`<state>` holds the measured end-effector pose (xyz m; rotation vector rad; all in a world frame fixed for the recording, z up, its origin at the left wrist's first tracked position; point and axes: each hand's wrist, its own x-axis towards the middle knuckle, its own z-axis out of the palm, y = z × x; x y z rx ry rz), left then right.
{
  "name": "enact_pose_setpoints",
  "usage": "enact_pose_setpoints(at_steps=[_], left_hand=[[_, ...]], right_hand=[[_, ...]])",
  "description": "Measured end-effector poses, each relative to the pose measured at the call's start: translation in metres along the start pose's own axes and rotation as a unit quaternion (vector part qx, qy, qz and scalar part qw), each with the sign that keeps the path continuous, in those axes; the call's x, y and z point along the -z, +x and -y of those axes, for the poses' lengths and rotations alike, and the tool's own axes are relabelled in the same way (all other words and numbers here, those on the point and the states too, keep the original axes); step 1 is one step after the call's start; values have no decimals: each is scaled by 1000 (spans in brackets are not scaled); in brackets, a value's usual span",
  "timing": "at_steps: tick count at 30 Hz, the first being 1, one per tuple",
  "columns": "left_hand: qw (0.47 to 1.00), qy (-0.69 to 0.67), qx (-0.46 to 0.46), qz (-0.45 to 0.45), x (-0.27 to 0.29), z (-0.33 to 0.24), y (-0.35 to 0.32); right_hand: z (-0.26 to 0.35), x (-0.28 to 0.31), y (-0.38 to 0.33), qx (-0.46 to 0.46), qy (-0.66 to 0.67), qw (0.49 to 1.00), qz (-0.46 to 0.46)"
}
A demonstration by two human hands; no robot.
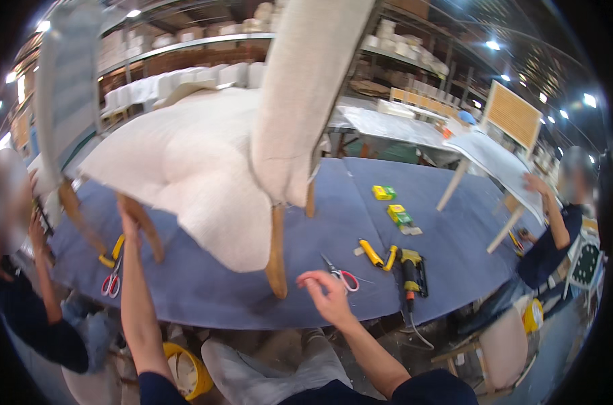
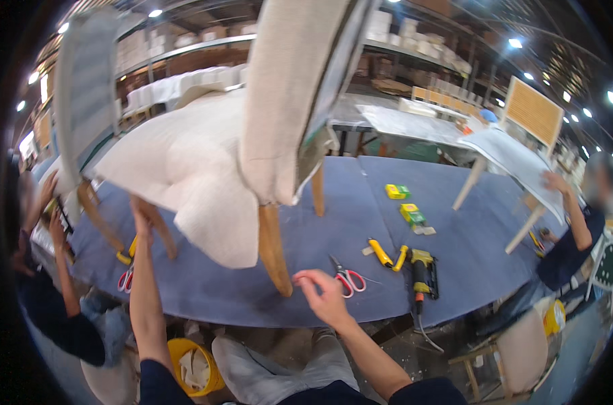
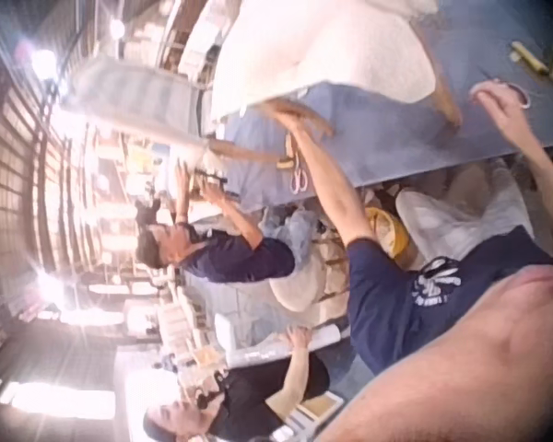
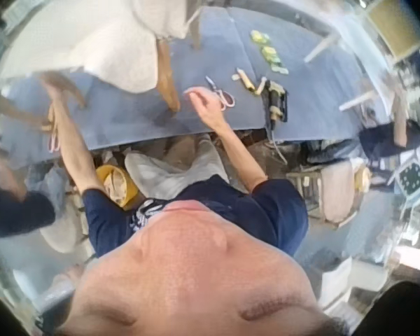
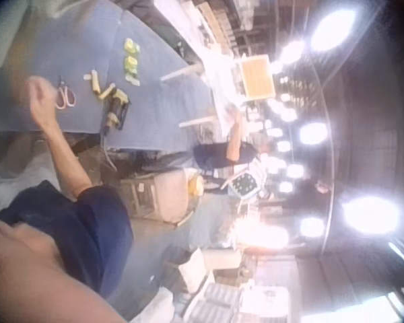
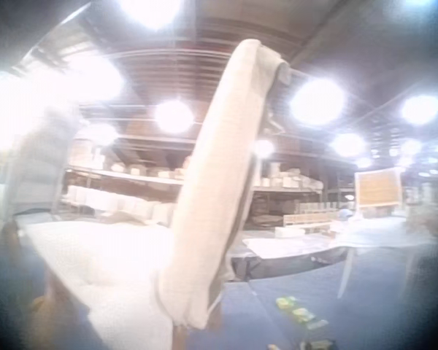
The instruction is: The person upholsters a wooden chair by stretching and securing a white fabric cover over the seat and backrest. They use a staple gun to attach the fabric to the underside of the chair frame, a utility knife to trim excess material, and scissors to refine the edges. The process involves repeated folding, pulling, and stapling to ensure a tight fit.
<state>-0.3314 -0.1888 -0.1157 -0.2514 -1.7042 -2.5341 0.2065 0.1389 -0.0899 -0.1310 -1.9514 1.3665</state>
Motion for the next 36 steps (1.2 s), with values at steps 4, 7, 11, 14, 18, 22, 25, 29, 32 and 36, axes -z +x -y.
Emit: enact_pose_setpoints(at_steps=[4,7,11,14,18,22,25,29,32,36], left_hand=[[997,-25,-28,69,10,-15,-95],[994,37,-92,-37,7,-26,-156],[817,291,-400,-296,-81,-71,-285],[755,307,-580,20,-154,-138,-345],[642,378,-625,233,-281,-224,-391],[692,397,-546,254,-319,-277,-369],[743,363,-416,380,-338,-289,-368],[614,209,-367,667,-331,-292,-356],[688,170,-376,596,-342,-298,-337],[674,324,-460,478,-344,-259,-291]], right_hand=[[16,-4,18,-31,-7,997,73],[-46,-15,12,-67,169,980,76],[-64,-33,-2,-82,397,910,-93],[-11,0,21,-22,309,944,-112],[84,19,63,44,270,953,-129],[133,0,65,84,258,953,-134],[118,-3,64,75,242,958,-132],[93,14,62,1,346,936,-66],[64,28,68,82,230,965,-92],[52,30,68,93,149,979,-101]])
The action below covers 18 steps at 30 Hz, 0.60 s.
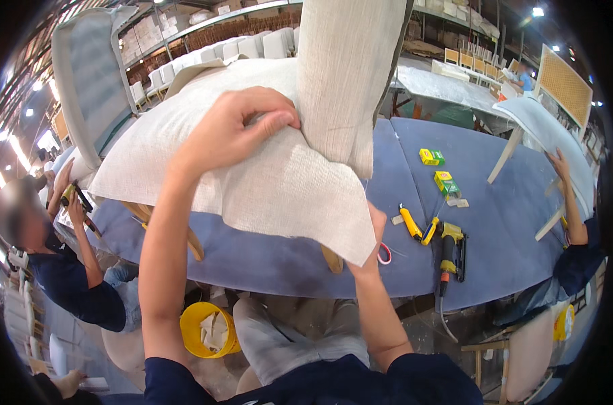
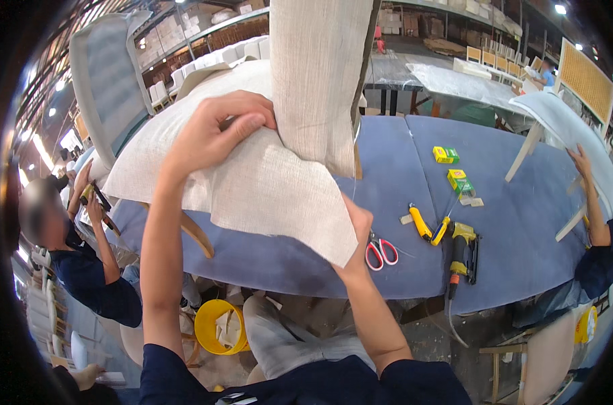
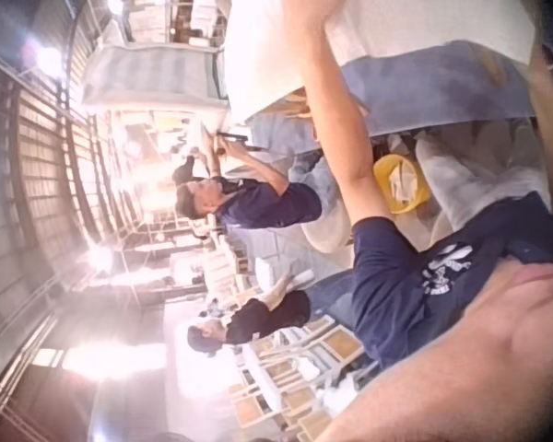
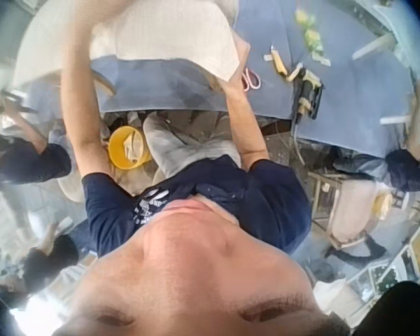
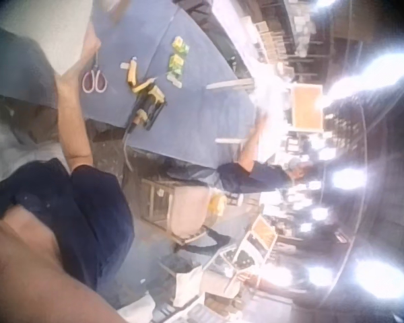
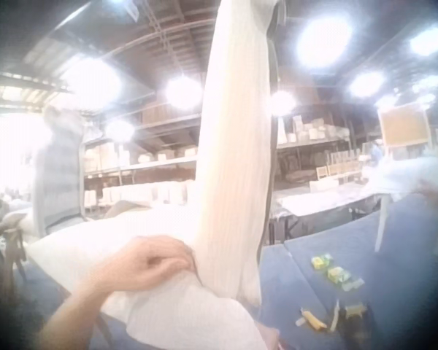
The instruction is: The person upholsters a wooden chair by stretching and securing a white fabric cover over the seat and backrest. They use a staple gun to attach the fabric to the underside of the chair frame, a utility knife to trim excess material, and scissors to refine the edges. The process involves repeated folding, pulling, and stapling to ensure a tight fit.
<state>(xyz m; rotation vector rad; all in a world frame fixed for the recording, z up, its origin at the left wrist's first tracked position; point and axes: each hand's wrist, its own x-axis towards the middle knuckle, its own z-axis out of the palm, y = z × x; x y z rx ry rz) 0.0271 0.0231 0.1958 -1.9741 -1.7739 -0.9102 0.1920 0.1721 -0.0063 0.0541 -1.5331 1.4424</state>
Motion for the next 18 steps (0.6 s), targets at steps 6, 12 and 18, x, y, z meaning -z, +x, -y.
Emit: enact_pose_setpoints(at_steps=[6,12,18], left_hand=[[988,135,-67,31,-17,-18,-13],[964,232,-54,120,-20,-58,-8],[928,309,-116,172,-29,-79,5]], right_hand=[[-10,-1,-19,67,-63,996,19],[15,-7,-7,144,-74,987,15],[9,-7,0,227,-115,967,6]])
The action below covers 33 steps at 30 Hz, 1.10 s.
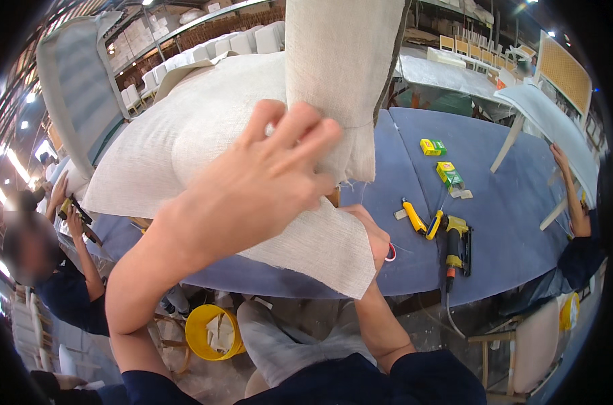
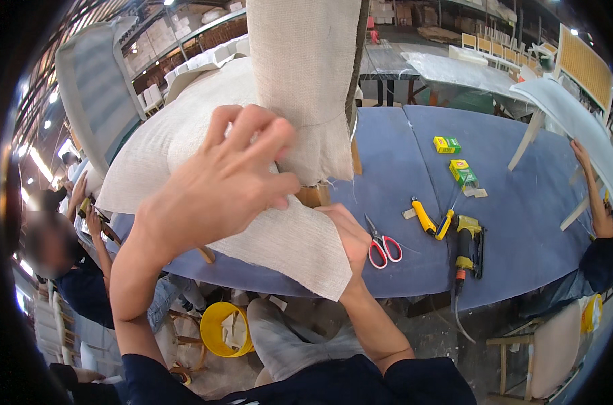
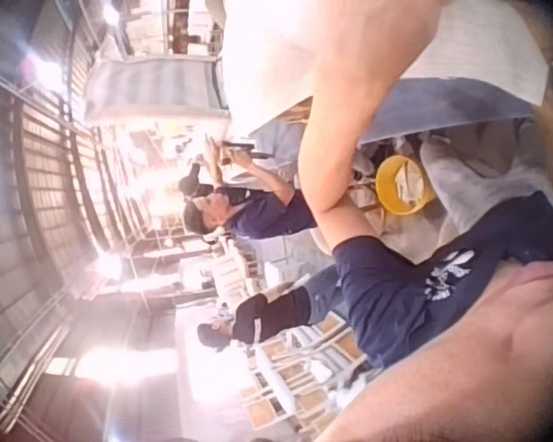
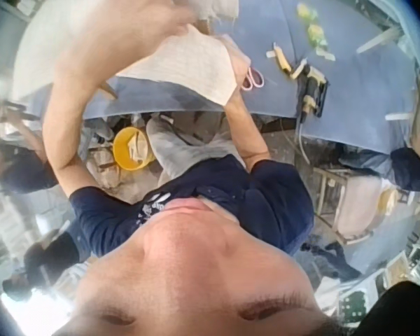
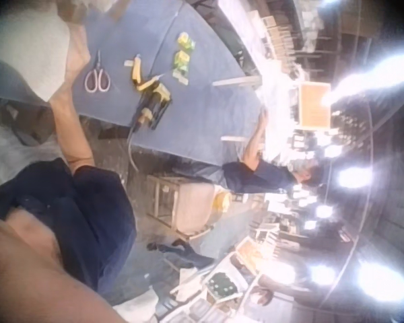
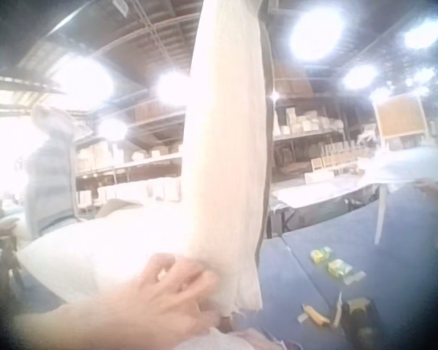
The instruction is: The person upholsters a wooden chair by stretching and securing a white fabric cover over the seat and backrest. They use a staple gun to attach the fabric to the underside of the chair frame, a utility knife to trim excess material, and scissors to refine the edges. The process involves repeated folding, pulling, and stapling to ensure a tight fit.
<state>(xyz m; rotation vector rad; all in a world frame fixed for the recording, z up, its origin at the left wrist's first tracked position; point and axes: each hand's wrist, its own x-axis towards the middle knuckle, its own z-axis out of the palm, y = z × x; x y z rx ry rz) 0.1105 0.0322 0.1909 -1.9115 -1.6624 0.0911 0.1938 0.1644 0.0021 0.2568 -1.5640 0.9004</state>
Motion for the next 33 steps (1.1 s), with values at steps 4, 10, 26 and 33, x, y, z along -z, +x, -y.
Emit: enact_pose_setpoints(at_steps=[4,10,26,33], left_hand=[[998,-48,-32,-36,-16,5,6],[995,-56,9,-77,-33,0,3],[957,-205,95,-180,-41,70,-22],[959,-192,70,-198,-53,66,-18]], right_hand=[[-4,8,-8,-108,38,993,-36],[23,42,31,-168,-29,979,-111],[-41,25,36,-157,133,964,166],[-70,16,11,-97,243,960,98]])
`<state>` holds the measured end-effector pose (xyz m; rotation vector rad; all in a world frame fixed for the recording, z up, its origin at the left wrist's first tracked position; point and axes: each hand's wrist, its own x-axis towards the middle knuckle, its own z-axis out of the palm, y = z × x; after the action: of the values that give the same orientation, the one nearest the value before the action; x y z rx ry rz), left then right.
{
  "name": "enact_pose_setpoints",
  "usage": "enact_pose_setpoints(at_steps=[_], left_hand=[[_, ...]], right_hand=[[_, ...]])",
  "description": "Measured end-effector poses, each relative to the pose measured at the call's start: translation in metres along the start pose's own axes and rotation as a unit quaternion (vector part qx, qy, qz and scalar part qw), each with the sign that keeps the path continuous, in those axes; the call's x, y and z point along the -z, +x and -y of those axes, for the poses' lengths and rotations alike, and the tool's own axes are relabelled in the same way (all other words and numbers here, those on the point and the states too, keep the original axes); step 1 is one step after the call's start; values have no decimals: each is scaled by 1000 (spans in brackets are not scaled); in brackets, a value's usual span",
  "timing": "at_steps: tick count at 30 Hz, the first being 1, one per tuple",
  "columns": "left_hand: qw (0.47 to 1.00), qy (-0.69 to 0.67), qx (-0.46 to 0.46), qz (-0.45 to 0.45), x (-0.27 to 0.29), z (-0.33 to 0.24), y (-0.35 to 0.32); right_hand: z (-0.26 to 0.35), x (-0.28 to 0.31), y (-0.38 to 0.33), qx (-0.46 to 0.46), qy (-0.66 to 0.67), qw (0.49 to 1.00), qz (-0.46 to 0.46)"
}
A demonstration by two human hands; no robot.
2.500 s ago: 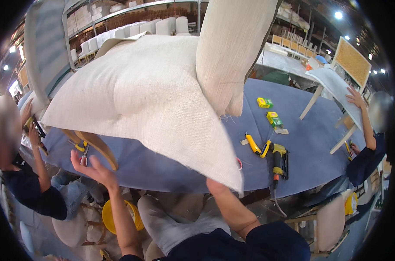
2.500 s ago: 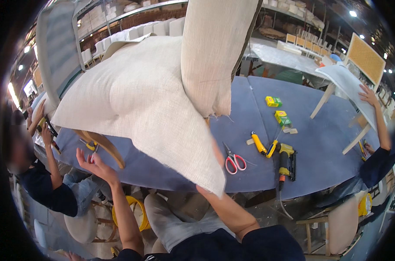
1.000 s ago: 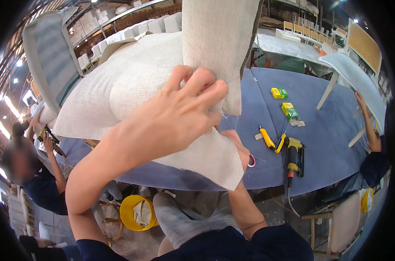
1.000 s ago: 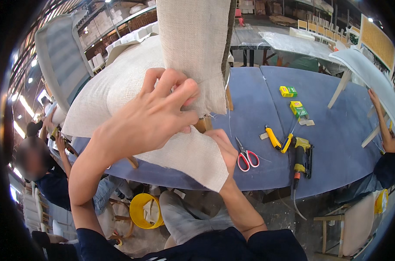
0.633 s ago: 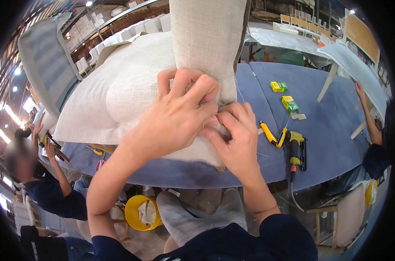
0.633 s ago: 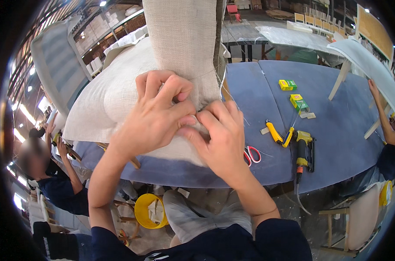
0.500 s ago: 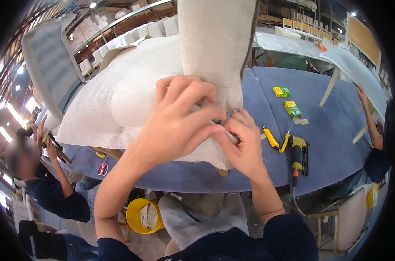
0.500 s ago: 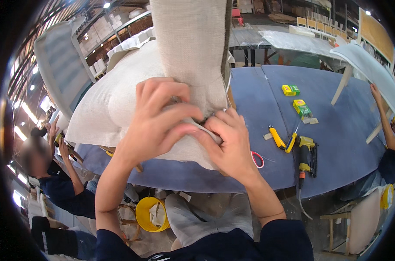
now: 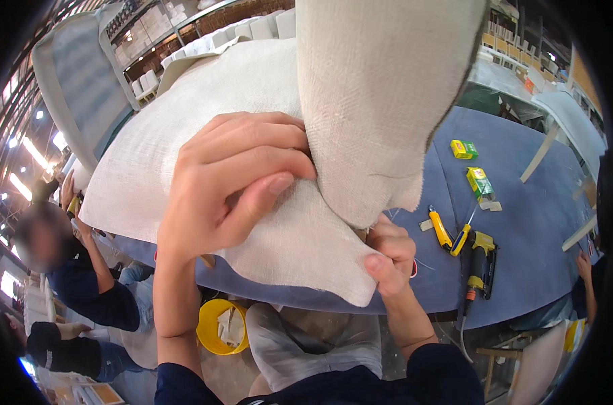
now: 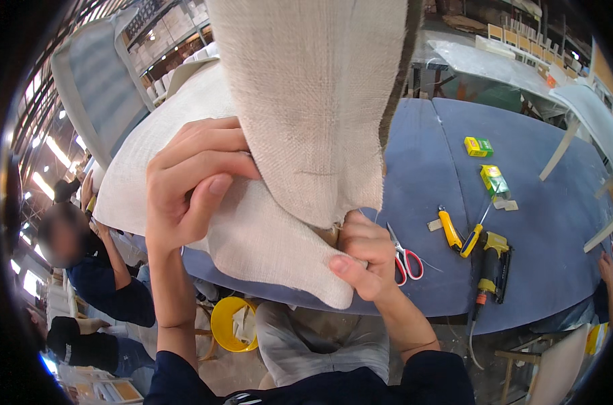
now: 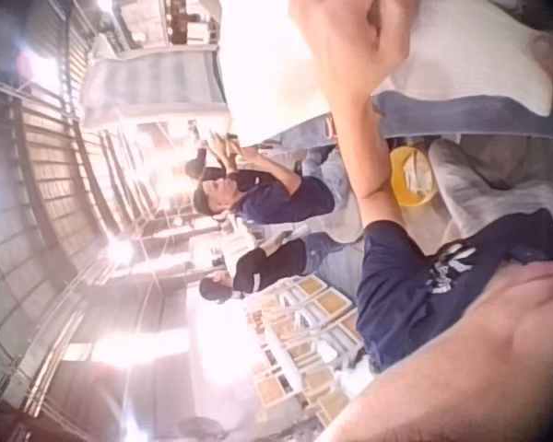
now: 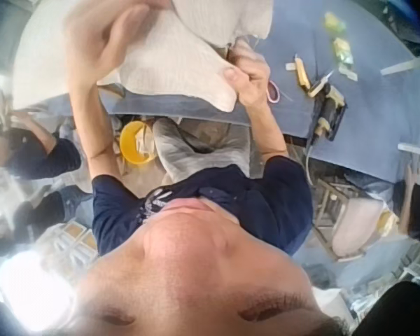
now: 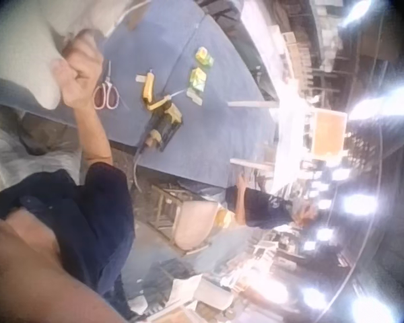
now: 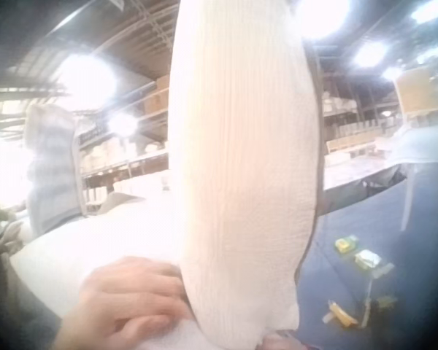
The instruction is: The person upholsters a wooden chair by stretching and securing a white fabric cover over the seat and backrest. They use a staple gun to attach the fabric to the underside of the chair frame, a utility knife to trim excess material, and scissors to refine the edges. The process involves repeated folding, pulling, and stapling to ensure a tight fit.
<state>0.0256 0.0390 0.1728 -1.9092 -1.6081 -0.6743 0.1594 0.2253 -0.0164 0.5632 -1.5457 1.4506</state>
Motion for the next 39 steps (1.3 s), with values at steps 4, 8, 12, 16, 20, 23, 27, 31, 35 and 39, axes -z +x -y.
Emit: enact_pose_setpoints(at_steps=[4,8,12,16,20,23,27,31,35,39], left_hand=[[999,10,-21,28,-3,-3,-2],[996,29,-7,90,1,-14,9],[993,-48,30,100,4,-11,9],[989,-135,40,35,27,20,7],[982,-162,26,98,34,42,18],[961,-222,65,150,26,48,25],[951,-234,74,188,20,56,27],[992,78,66,79,17,37,11],[975,211,74,-8,-4,4,-21],[956,271,108,-25,-68,-51,-94]], right_hand=[[-8,-1,-14,3,44,999,-21],[-14,4,-22,19,50,998,-30],[-17,3,-20,28,8,998,-50],[-11,1,-13,8,-3,999,-40],[-9,-5,-8,-9,-9,999,-38],[-12,-5,-12,-3,15,999,-51],[-10,-9,-14,-20,13,998,-60],[-15,-8,-19,-59,57,994,-73],[-13,1,-23,-98,72,989,-90],[-16,-6,-23,-99,108,983,-108]])
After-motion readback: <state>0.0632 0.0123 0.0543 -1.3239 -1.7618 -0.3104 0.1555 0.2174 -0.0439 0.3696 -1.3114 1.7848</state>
